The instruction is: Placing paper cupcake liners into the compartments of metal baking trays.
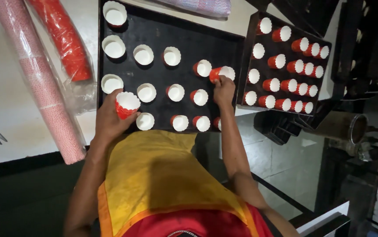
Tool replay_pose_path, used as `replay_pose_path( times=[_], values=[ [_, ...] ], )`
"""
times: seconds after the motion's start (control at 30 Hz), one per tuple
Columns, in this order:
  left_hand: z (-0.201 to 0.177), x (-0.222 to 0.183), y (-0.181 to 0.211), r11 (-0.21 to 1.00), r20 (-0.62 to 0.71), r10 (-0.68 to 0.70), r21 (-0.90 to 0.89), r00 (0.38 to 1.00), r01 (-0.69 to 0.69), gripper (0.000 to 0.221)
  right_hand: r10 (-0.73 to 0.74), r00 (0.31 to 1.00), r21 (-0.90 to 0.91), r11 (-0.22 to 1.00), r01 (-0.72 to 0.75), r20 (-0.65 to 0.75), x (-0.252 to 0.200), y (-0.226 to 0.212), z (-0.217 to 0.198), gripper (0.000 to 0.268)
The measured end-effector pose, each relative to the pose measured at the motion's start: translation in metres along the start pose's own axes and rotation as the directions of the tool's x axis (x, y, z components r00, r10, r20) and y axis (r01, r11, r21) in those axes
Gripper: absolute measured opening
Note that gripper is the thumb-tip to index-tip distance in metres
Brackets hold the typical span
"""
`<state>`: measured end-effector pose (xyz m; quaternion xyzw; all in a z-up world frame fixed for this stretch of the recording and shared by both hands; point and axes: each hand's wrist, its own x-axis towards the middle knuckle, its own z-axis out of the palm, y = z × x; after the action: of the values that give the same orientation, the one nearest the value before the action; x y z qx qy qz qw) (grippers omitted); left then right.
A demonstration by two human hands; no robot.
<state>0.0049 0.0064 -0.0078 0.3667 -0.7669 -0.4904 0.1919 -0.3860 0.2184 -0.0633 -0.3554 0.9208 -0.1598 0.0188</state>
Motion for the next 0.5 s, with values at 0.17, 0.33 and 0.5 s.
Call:
replay_pose_path(
  times=[0.17,0.33,0.5],
  values=[
    [-0.001,0.003,0.001,1.0,0.002,0.02,0.002,1.0,-0.02,0.081,-0.112,0.989,0.04,0.992,0.117,-0.095,0.025,-0.034,0.007,0.009],
    [-0.006,0.004,0.007,1.0,0.02,-0.001,-0.006,1.0,0.002,0.079,-0.396,0.904,0.152,0.895,0.419,-0.16,0.07,-0.063,0.029,0.007],
    [-0.009,0.004,0.008,1.0,0.011,-0.024,0.009,1.0,0.024,0.08,-0.474,0.88,0.183,0.865,0.466,-0.003,0.12,-0.1,0.06,0.005]
  ],
)
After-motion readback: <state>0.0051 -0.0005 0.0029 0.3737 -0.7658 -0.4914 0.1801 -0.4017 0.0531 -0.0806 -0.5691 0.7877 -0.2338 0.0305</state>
